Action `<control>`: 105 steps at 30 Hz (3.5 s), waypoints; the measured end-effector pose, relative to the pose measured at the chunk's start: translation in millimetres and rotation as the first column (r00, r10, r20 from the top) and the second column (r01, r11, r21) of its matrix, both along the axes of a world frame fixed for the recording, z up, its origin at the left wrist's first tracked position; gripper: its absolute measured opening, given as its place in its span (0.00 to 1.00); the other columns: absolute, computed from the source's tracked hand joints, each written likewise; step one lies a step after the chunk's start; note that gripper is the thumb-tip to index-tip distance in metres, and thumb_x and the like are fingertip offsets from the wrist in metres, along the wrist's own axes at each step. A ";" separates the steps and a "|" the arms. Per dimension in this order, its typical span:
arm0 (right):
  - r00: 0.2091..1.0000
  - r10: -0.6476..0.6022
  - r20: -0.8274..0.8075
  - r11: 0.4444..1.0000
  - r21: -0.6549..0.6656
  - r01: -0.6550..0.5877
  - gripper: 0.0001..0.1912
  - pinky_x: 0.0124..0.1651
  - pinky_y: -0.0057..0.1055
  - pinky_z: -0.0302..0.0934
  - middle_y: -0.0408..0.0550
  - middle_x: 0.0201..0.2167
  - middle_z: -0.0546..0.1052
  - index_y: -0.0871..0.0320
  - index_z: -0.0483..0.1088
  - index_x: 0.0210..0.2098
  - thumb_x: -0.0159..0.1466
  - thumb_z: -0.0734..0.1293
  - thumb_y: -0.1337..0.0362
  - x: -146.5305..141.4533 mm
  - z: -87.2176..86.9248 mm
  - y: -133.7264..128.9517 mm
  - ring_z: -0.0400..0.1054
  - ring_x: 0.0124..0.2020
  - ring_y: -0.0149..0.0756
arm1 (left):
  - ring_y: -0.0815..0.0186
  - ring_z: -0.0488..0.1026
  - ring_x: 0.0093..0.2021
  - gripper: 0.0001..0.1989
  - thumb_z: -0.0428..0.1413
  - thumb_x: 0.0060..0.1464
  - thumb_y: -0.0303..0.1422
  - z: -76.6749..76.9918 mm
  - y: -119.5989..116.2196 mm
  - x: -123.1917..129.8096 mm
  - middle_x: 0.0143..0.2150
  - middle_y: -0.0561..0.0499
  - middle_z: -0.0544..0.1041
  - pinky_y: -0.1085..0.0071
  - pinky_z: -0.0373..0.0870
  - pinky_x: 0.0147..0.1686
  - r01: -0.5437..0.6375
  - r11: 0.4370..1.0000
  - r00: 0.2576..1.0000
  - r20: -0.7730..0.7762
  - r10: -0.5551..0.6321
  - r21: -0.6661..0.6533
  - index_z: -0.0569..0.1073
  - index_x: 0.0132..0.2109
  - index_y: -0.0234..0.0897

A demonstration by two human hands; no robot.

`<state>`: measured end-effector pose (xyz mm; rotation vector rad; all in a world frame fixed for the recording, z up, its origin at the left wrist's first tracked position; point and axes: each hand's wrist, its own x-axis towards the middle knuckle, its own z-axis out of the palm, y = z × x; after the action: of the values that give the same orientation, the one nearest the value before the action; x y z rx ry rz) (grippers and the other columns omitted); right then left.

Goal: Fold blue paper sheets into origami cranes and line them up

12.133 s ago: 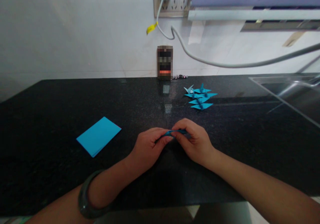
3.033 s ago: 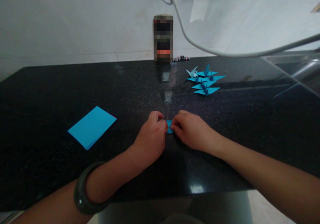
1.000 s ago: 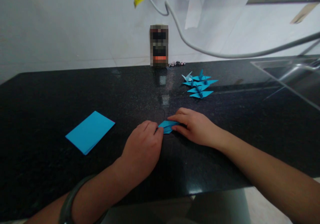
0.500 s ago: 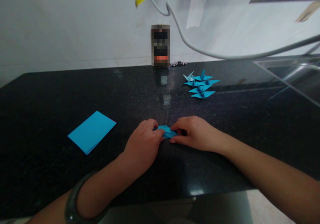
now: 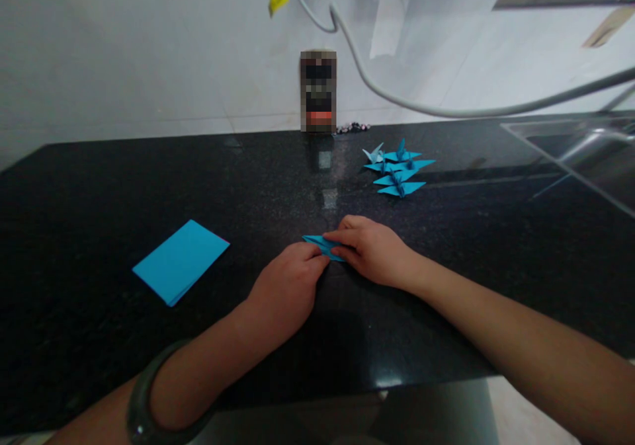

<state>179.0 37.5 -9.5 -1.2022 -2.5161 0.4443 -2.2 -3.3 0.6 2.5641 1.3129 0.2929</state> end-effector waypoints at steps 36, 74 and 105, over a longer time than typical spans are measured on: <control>0.941 0.339 -0.012 0.939 -0.050 -0.339 0.10 0.37 0.28 0.59 0.49 0.31 0.71 0.61 0.75 0.34 0.62 0.62 0.65 5.5 5.5 -6.0 0.66 0.33 0.32 | 0.63 0.69 0.38 0.09 0.50 0.55 0.27 8.7 1.8 -3.9 0.34 0.48 0.74 0.66 0.67 0.40 0.003 0.995 0.990 -0.138 -0.017 -0.101 0.76 0.34 0.35; 0.998 0.033 -0.053 0.992 -0.123 -0.039 0.08 0.37 0.28 0.57 0.47 0.28 0.69 0.61 0.72 0.30 0.61 0.62 0.70 -11.8 1.5 -10.4 0.64 0.33 0.32 | 0.63 0.69 0.34 0.14 0.41 0.58 0.25 5.7 1.9 -0.2 0.34 0.45 0.70 0.67 0.66 0.35 -0.170 0.981 0.974 -0.168 0.152 -0.097 0.71 0.35 0.31; 0.994 -0.015 0.105 0.996 -0.087 0.024 0.10 0.38 0.30 0.56 0.49 0.28 0.68 0.61 0.71 0.28 0.61 0.59 0.69 -14.8 6.9 -15.1 0.62 0.32 0.34 | 0.63 0.69 0.35 0.11 0.45 0.58 0.28 4.4 1.2 -0.3 0.34 0.47 0.70 0.67 0.66 0.36 -0.157 0.979 0.983 -0.116 0.142 -0.129 0.72 0.35 0.33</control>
<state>164.2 22.4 -2.6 -1.3134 -2.5946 0.5043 -2.5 -2.1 5.0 2.4009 1.5122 0.0892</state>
